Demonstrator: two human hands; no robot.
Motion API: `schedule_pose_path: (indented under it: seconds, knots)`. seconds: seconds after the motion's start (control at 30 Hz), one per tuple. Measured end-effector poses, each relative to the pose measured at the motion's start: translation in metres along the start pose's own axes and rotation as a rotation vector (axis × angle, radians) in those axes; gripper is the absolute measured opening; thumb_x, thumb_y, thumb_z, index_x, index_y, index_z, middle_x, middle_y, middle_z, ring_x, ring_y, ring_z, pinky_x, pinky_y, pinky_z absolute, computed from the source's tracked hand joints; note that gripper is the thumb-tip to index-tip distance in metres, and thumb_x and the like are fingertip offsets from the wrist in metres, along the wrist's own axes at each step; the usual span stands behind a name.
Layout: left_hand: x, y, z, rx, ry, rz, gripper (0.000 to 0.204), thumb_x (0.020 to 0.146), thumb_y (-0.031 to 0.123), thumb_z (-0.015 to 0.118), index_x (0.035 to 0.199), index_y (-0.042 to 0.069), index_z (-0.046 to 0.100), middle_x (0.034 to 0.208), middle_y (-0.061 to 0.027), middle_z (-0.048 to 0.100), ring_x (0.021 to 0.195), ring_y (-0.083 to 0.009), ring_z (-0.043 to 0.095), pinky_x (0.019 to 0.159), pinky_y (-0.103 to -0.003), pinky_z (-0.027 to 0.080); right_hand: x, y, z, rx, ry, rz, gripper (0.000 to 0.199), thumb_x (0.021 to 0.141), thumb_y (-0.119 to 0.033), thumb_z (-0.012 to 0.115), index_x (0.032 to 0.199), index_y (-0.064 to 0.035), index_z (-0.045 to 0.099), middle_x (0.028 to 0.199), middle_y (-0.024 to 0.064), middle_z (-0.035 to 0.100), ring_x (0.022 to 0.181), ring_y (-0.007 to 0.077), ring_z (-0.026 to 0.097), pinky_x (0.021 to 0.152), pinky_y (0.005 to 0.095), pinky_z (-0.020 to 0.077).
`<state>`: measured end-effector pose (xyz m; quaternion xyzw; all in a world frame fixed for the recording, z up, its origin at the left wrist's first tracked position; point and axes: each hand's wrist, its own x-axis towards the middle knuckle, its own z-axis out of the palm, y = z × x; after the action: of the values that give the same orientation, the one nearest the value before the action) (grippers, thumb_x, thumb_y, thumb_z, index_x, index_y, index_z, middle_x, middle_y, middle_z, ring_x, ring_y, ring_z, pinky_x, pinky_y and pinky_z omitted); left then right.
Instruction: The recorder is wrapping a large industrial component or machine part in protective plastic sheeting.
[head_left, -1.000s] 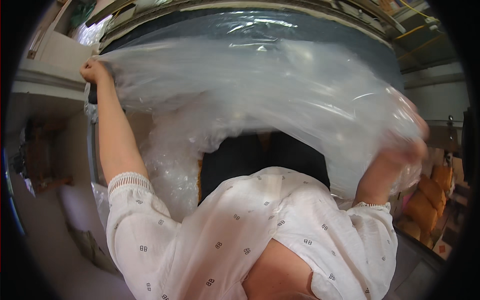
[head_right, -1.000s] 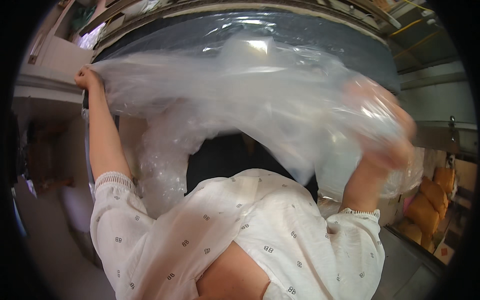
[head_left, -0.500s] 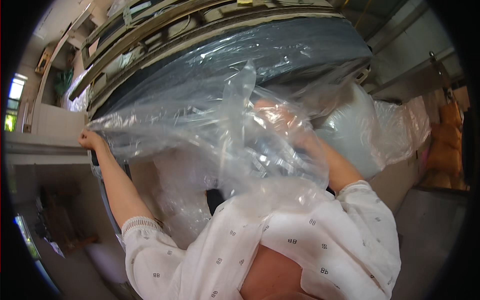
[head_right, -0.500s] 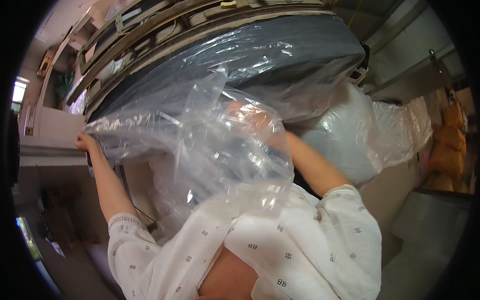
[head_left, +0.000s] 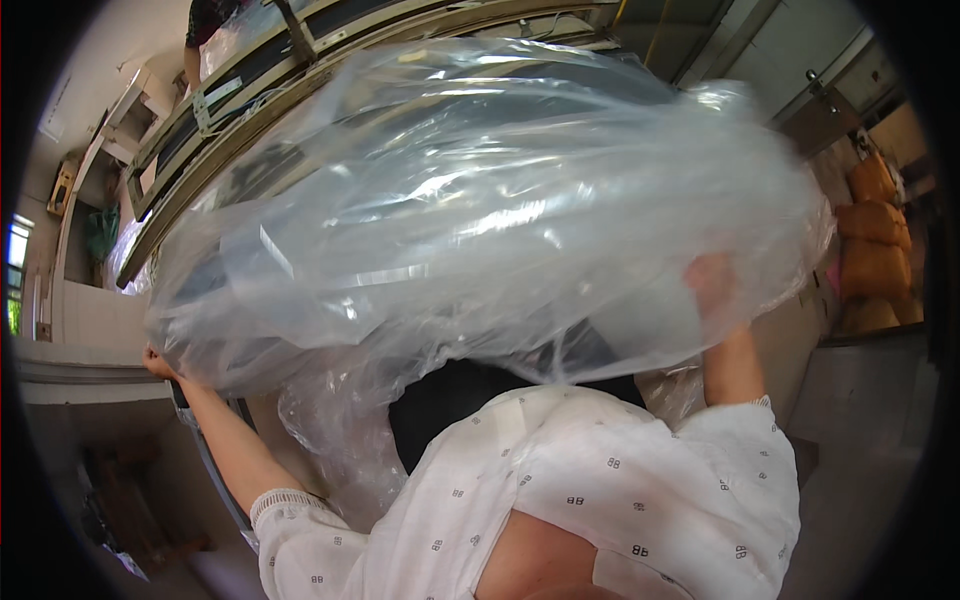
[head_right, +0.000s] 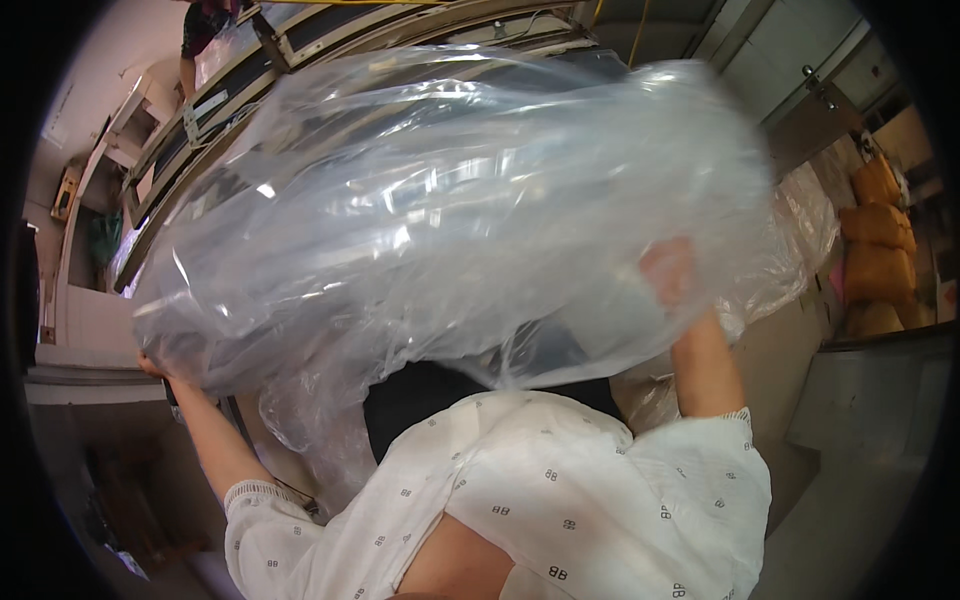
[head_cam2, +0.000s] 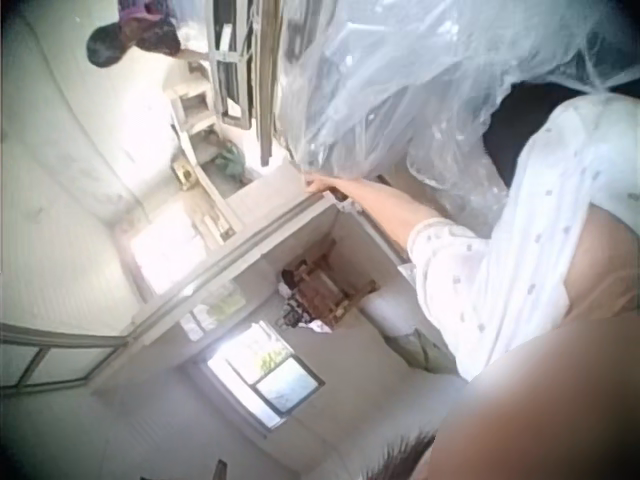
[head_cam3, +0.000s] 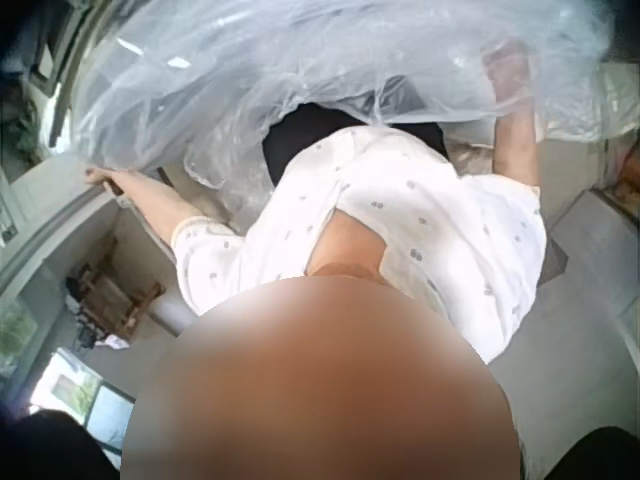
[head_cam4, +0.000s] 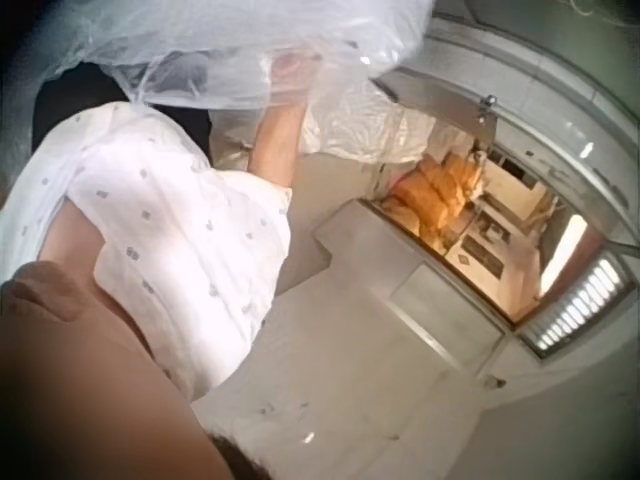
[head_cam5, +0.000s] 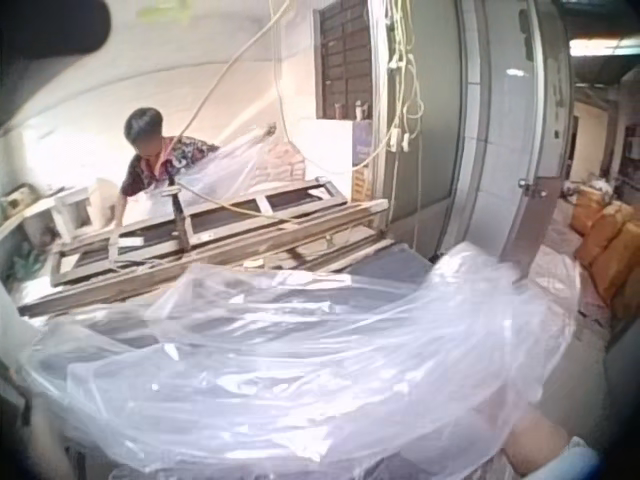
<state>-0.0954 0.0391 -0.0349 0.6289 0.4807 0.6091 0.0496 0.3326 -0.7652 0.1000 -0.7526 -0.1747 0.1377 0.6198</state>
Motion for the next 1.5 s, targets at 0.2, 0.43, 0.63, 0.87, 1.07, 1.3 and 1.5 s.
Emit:
schedule_pose_path:
  seconds: [0.2,0.43,0.63,0.87,1.07,1.3,1.5]
  knots:
    - [-0.006,0.034,-0.003,0.087,-0.062,-0.075,0.034,0.077,0.031,0.061,0.088,-0.001,0.062,0.090,-0.0152,0.063,0.080,-0.0295,0.060,0.069,-0.037,0.048,0.025,0.018,-0.256,0.051,0.891,-0.226,0.036,0.094,-0.031,0.039,0.110,-0.0020,0.051,0.101,0.0095,0.056,0.086,0.0164,0.054,0.081,0.0289,0.0427]
    - [-0.019,0.081,-0.012,0.249,-0.029,-0.202,0.032,0.081,0.028,0.054,0.094,-0.001,0.060,0.092,-0.0165,0.062,0.084,-0.0305,0.058,0.074,-0.037,0.045,0.091,-0.074,-0.437,-1.210,0.972,-0.362,0.037,0.088,-0.022,0.046,0.122,-0.0070,0.048,0.106,0.0144,0.059,0.100,0.0276,0.055,0.086,0.0342,0.0410]
    - [-0.011,0.054,-0.025,0.336,-0.004,-0.185,0.031,0.079,0.029,0.055,0.087,0.000,0.064,0.085,-0.0152,0.065,0.078,-0.0316,0.060,0.071,-0.039,0.046,0.047,-0.098,-0.169,-1.357,0.843,-1.088,0.036,0.083,-0.021,0.053,0.116,-0.0074,0.051,0.111,0.0106,0.054,0.104,0.0246,0.051,0.094,0.0329,0.0357]
    - [0.024,-0.003,-0.020,0.336,-0.069,-0.041,0.028,0.076,0.029,0.060,0.085,0.003,0.066,0.083,-0.0125,0.066,0.076,-0.0286,0.062,0.068,-0.037,0.047,0.040,0.060,-0.097,-1.115,-0.220,-0.199,0.034,0.080,-0.027,0.059,0.110,-0.0098,0.058,0.108,0.0075,0.059,0.100,0.0272,0.055,0.087,0.0388,0.0423]
    - [0.042,-0.029,-0.023,0.366,-0.133,-0.036,0.027,0.075,0.031,0.062,0.084,0.005,0.068,0.083,-0.0113,0.067,0.076,-0.0277,0.062,0.068,-0.037,0.047,0.052,0.068,-0.124,0.205,-0.156,0.249,0.030,0.086,-0.033,0.054,0.099,-0.0064,0.059,0.095,0.0033,0.061,0.084,0.0133,0.057,0.075,0.0291,0.0453]
    - [0.032,-0.004,-0.027,0.448,-0.109,0.002,0.029,0.075,0.033,0.060,0.084,0.006,0.068,0.082,-0.0100,0.067,0.074,-0.0274,0.062,0.066,-0.038,0.047,0.034,0.031,-0.060,-0.316,-0.053,0.125,0.019,0.085,-0.024,0.056,0.082,-0.0052,0.058,0.079,-0.0040,0.057,0.073,0.0064,0.052,0.065,0.0214,0.0412]
    - [0.031,0.008,-0.023,0.451,-0.088,-0.045,0.030,0.074,0.033,0.056,0.081,0.006,0.068,0.082,-0.0117,0.067,0.075,-0.0317,0.062,0.067,-0.041,0.046,0.088,0.068,-0.034,-0.756,0.225,-0.673,0.017,0.080,-0.021,0.061,0.082,-0.0044,0.058,0.073,0.0012,0.056,0.066,0.0098,0.051,0.061,0.0248,0.0400]
